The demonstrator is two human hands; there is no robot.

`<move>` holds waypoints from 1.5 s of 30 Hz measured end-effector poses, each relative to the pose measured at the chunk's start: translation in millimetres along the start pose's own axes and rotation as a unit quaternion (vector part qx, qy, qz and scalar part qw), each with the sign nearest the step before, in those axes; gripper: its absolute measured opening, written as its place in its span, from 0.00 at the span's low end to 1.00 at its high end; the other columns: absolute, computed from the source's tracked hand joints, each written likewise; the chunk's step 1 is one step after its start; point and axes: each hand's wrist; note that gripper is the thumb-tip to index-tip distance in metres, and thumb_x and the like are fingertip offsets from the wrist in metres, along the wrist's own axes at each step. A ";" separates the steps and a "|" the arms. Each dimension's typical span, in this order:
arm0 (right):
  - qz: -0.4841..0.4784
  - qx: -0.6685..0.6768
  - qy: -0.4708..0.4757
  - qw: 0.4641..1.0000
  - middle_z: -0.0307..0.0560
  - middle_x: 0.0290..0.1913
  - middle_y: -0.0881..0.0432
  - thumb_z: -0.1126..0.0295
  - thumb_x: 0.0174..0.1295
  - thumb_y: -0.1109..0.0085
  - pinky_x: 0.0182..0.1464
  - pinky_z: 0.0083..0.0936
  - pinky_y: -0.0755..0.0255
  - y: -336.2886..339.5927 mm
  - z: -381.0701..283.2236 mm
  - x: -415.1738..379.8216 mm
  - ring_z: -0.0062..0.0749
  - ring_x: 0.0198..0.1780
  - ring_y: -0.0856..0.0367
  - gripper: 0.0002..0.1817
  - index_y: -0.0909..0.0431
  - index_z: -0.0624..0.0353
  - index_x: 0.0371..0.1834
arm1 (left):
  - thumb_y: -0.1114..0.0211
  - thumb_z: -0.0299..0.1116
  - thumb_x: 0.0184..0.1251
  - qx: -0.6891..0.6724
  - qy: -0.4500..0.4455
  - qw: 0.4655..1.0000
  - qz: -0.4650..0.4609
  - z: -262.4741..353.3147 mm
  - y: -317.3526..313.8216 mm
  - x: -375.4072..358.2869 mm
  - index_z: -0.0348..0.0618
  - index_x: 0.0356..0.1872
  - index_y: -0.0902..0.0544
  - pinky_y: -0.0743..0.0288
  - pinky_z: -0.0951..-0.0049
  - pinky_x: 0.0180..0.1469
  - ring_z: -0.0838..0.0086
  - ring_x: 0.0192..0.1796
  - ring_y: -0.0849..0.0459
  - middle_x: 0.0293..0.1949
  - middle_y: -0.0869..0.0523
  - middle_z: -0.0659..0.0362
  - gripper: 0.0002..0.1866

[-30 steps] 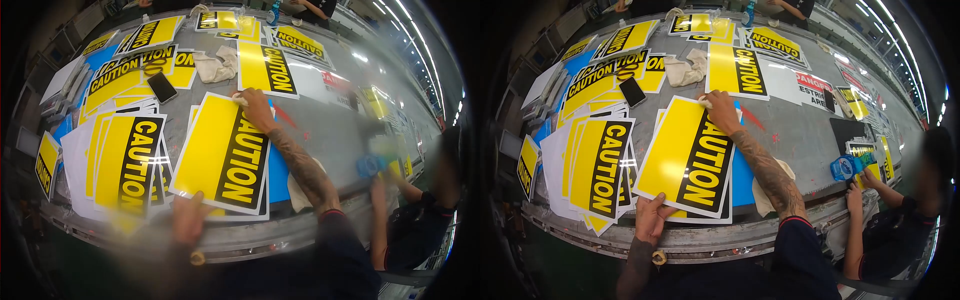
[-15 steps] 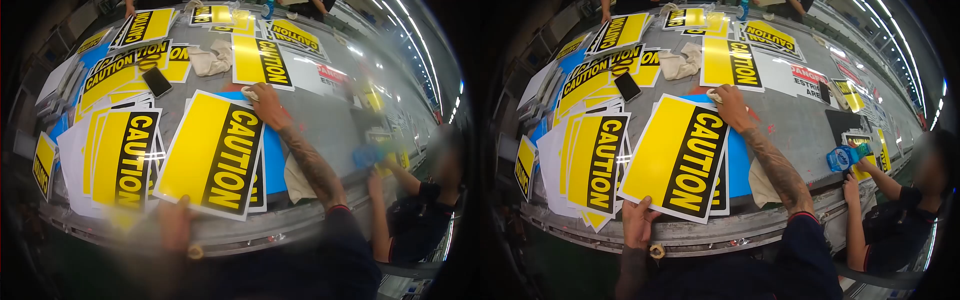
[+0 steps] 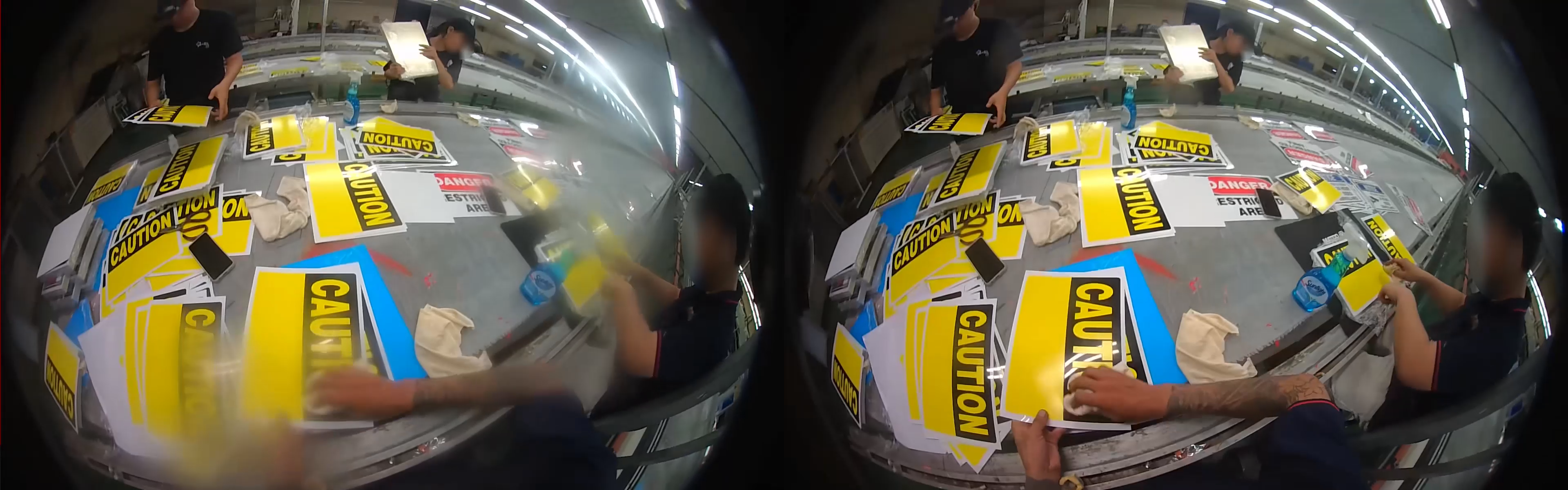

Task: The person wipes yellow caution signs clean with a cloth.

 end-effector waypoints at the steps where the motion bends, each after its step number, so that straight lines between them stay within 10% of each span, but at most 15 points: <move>1: 0.021 -0.030 -0.024 0.999 0.52 0.61 0.16 0.76 0.65 0.32 0.72 0.46 0.29 4.0 17.6 8.6 0.51 0.67 0.19 0.19 0.18 0.58 0.60 | 0.39 0.20 0.79 0.001 0.001 1.000 0.011 -0.5 0.4 -1.6 0.44 0.76 0.33 0.04 0.60 0.47 0.62 0.63 0.12 0.68 0.19 0.51 0.28; 9: 0.211 -0.215 -0.307 0.903 0.58 0.62 0.16 0.75 0.65 0.34 0.70 0.54 0.29 84.3 191.6 13.3 0.58 0.65 0.20 0.20 0.16 0.59 0.61 | 0.37 0.20 0.79 0.007 -0.065 0.997 -0.049 40.7 8.5 -23.3 0.44 0.77 0.33 0.06 0.56 0.51 0.61 0.64 0.12 0.69 0.19 0.51 0.29; 12: 0.252 -0.191 -0.308 0.897 0.65 0.66 0.17 0.76 0.66 0.37 0.77 0.54 0.31 81.8 194.3 -2.9 0.63 0.71 0.21 0.24 0.19 0.59 0.67 | 0.37 0.19 0.79 0.037 -0.132 0.990 0.026 92.3 36.8 -30.0 0.43 0.79 0.33 0.09 0.58 0.52 0.62 0.65 0.13 0.69 0.18 0.52 0.30; 17: 0.237 -0.164 -0.237 0.928 0.62 0.54 0.15 0.76 0.70 0.37 0.60 0.53 0.26 94.2 188.9 12.1 0.65 0.57 0.18 0.15 0.17 0.60 0.59 | 0.32 0.23 0.78 0.021 -0.259 0.962 0.081 181.1 109.9 -20.5 0.38 0.76 0.30 0.07 0.61 0.58 0.62 0.65 0.11 0.66 0.15 0.51 0.29; 25: 0.269 -0.129 -0.258 0.919 0.59 0.52 0.14 0.74 0.70 0.35 0.59 0.50 0.24 96.3 165.8 21.1 0.61 0.56 0.17 0.12 0.15 0.61 0.55 | 0.29 0.26 0.77 0.087 -0.180 0.973 0.111 182.6 212.8 33.5 0.45 0.76 0.27 0.15 0.58 0.61 0.68 0.65 0.13 0.65 0.13 0.59 0.30; 27: 0.303 -0.130 -0.232 0.915 0.60 0.53 0.13 0.79 0.65 0.37 0.62 0.50 0.23 84.7 177.4 11.7 0.61 0.57 0.16 0.15 0.14 0.58 0.55 | 0.29 0.32 0.79 0.147 -0.166 0.966 0.130 166.2 244.7 44.2 0.46 0.65 0.23 0.20 0.63 0.50 0.71 0.51 0.16 0.53 0.16 0.59 0.19; 29: 0.323 -0.164 -0.241 0.900 0.60 0.53 0.13 0.80 0.61 0.35 0.65 0.52 0.24 82.3 187.4 2.6 0.63 0.58 0.16 0.17 0.14 0.58 0.54 | 0.31 0.41 0.83 0.376 -0.155 0.887 0.220 165.3 271.5 48.4 0.46 0.46 0.20 0.30 0.71 0.32 0.77 0.31 0.23 0.32 0.21 0.63 0.11; 31: 0.300 -0.166 -0.247 0.907 0.56 0.55 0.13 0.77 0.61 0.30 0.65 0.52 0.24 85.7 192.4 3.3 0.60 0.60 0.17 0.16 0.13 0.54 0.53 | 0.32 0.48 0.85 0.557 -0.116 0.776 0.271 183.7 295.6 45.6 0.45 0.27 0.25 0.40 0.72 0.18 0.80 0.17 0.33 0.18 0.30 0.64 0.24; 32: 0.306 -0.185 -0.238 0.903 0.54 0.55 0.13 0.73 0.62 0.28 0.64 0.51 0.24 88.0 185.7 7.3 0.57 0.60 0.17 0.15 0.13 0.53 0.52 | 0.32 0.49 0.84 0.651 -0.238 0.676 0.248 178.6 366.7 61.4 0.44 0.23 0.28 0.44 0.69 0.15 0.78 0.14 0.34 0.18 0.32 0.64 0.28; 35: 0.290 -0.173 -0.267 0.903 0.52 0.54 0.15 0.70 0.66 0.29 0.62 0.50 0.23 90.4 183.3 8.4 0.55 0.60 0.18 0.14 0.15 0.54 0.54 | 0.31 0.47 0.82 0.600 -0.185 0.736 0.254 189.8 222.5 13.3 0.38 0.30 0.22 0.32 0.66 0.21 0.74 0.17 0.26 0.19 0.23 0.60 0.23; 37: 0.287 -0.162 -0.286 0.900 0.52 0.54 0.15 0.70 0.67 0.29 0.63 0.49 0.24 89.6 183.4 10.4 0.54 0.60 0.18 0.14 0.15 0.55 0.55 | 0.37 0.47 0.88 0.642 -0.041 0.758 0.105 176.6 101.0 -20.0 0.39 0.64 0.16 0.16 0.63 0.38 0.66 0.32 0.12 0.40 0.08 0.52 0.21; 38: 0.280 -0.155 -0.293 0.901 0.52 0.54 0.15 0.70 0.67 0.29 0.63 0.49 0.24 90.8 183.8 10.1 0.54 0.60 0.18 0.14 0.16 0.56 0.55 | 0.36 0.47 0.86 0.604 0.018 0.796 0.021 162.1 51.6 -33.5 0.40 0.65 0.16 0.17 0.63 0.46 0.61 0.42 0.08 0.41 0.08 0.48 0.21; 39: 0.283 -0.164 -0.275 0.904 0.52 0.54 0.16 0.71 0.67 0.28 0.63 0.48 0.24 91.2 184.5 9.5 0.54 0.60 0.18 0.14 0.16 0.55 0.55 | 0.29 0.40 0.79 0.576 -0.092 0.812 -0.019 112.3 75.4 -10.9 0.36 0.41 0.16 0.23 0.65 0.29 0.73 0.22 0.19 0.22 0.16 0.57 0.15; 41: 0.288 -0.161 -0.271 0.904 0.51 0.54 0.16 0.71 0.67 0.28 0.64 0.49 0.24 91.3 183.5 8.8 0.54 0.60 0.18 0.14 0.15 0.56 0.54 | 0.34 0.46 0.85 0.730 -0.119 0.666 -0.100 99.9 14.1 -35.7 0.41 0.68 0.17 0.17 0.57 0.53 0.54 0.49 0.09 0.41 0.08 0.46 0.23; 45: 0.307 -0.183 -0.243 0.902 0.55 0.55 0.14 0.72 0.65 0.28 0.64 0.51 0.24 92.5 196.9 -4.3 0.57 0.60 0.18 0.15 0.15 0.57 0.54 | 0.27 0.38 0.76 0.651 -0.112 0.750 -0.024 74.2 -1.9 -32.2 0.37 0.64 0.14 0.18 0.57 0.48 0.60 0.38 0.11 0.35 0.10 0.48 0.22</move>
Point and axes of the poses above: each hand's wrist, its own x-axis towards the middle knuckle, its own y-axis out of the back of the hand, z = x × y
